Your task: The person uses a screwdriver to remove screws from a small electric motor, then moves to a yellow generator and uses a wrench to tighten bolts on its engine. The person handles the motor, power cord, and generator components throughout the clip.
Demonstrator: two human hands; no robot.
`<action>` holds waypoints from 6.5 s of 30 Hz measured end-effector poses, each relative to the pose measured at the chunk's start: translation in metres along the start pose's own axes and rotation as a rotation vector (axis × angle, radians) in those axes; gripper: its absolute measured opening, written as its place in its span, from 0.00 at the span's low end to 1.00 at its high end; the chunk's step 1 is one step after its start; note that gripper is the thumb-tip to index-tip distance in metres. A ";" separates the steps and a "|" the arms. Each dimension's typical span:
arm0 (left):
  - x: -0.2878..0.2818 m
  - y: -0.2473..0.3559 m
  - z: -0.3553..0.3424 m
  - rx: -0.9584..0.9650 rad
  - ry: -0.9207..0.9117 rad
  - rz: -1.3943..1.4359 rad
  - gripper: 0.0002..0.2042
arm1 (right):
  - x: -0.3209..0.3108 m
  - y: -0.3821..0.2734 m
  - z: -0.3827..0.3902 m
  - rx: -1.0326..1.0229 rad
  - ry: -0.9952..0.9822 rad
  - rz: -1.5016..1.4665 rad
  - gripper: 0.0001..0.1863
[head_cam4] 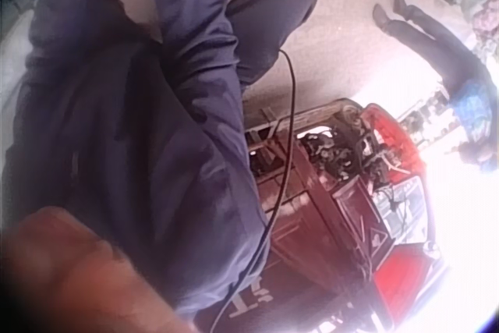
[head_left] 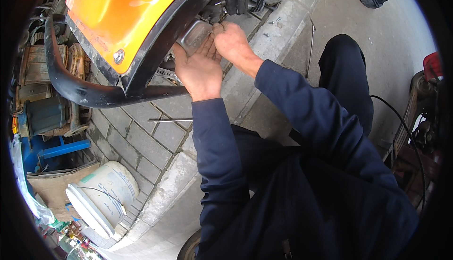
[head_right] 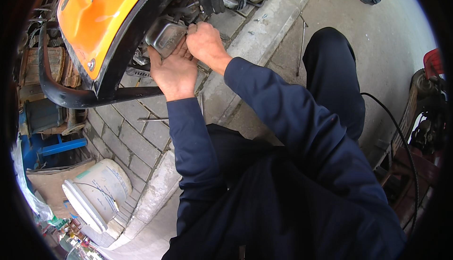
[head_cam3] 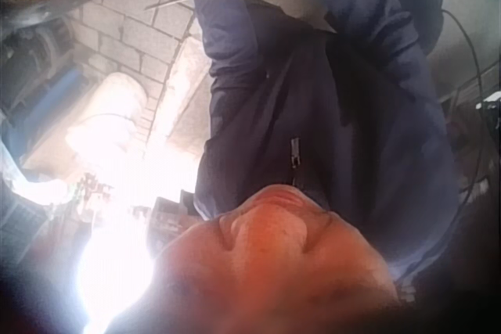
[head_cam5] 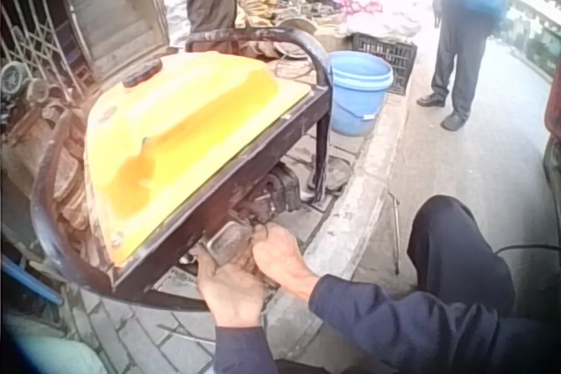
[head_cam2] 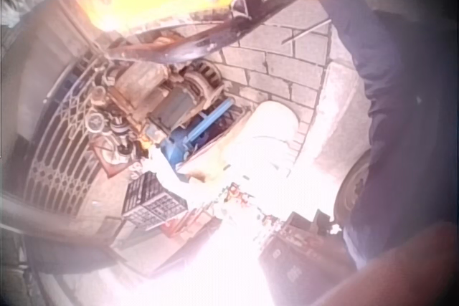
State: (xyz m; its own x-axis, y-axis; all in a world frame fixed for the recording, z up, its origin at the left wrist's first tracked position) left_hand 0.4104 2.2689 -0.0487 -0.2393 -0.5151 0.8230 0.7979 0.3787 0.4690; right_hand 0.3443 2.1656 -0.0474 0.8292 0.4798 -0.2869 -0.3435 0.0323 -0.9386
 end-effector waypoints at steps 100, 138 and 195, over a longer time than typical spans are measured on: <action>0.005 0.005 0.003 0.108 -0.072 0.033 0.34 | -0.008 -0.008 0.024 -0.215 0.059 0.079 0.14; 0.005 -0.001 -0.001 0.012 -0.117 0.196 0.46 | -0.158 0.130 -0.122 -0.207 0.025 0.860 0.13; 0.012 -0.003 0.011 0.079 0.019 0.145 0.48 | -0.087 -0.031 -0.022 -0.425 -0.447 -0.139 0.11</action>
State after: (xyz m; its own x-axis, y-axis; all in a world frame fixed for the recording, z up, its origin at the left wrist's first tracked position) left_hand 0.3992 2.2701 -0.0363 -0.1138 -0.4644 0.8783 0.7770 0.5093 0.3700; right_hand 0.2928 2.1038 0.0028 0.5571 0.8193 -0.1352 0.0353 -0.1860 -0.9819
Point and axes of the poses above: each hand's wrist, its own z-axis away from the middle knuckle, its own x-axis out of the palm, y = z × x, the point moved 8 cm from there along -z, towards the middle knuckle
